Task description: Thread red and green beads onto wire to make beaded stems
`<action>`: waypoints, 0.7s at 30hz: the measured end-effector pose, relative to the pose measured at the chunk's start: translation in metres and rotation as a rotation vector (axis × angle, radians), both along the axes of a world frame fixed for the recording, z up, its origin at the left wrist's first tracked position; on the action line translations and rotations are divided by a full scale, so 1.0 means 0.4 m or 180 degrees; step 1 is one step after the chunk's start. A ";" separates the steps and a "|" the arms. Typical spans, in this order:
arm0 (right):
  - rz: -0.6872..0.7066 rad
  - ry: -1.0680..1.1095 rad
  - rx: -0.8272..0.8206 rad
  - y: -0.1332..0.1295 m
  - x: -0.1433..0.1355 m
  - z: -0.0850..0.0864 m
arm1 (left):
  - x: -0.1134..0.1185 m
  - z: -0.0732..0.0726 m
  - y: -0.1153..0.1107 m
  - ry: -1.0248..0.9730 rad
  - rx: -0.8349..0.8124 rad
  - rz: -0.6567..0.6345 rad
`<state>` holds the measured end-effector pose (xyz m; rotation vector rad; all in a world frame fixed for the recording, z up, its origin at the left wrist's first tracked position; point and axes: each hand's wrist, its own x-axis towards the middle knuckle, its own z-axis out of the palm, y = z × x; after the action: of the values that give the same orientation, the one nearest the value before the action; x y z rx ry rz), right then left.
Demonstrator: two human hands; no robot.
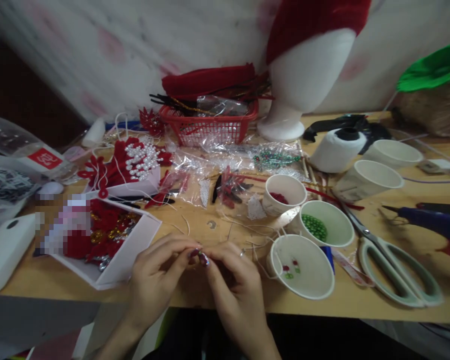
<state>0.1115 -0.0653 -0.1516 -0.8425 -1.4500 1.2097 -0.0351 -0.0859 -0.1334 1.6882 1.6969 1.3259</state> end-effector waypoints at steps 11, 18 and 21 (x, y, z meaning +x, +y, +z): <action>-0.0282 -0.0414 0.0199 -0.007 -0.018 -0.008 | 0.002 -0.013 0.002 0.1328 0.0702 -0.0058; -0.0256 -0.0160 0.0209 -0.013 -0.017 -0.012 | -0.021 -0.022 0.003 0.1801 0.0785 -0.0268; -0.0204 -0.0119 0.0264 -0.010 -0.015 -0.013 | -0.030 -0.032 0.002 0.1876 0.0794 -0.0332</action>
<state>0.1055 -0.0693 -0.1570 -0.8525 -1.4821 1.0840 -0.0471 -0.0850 -0.1461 2.4614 1.7510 1.0897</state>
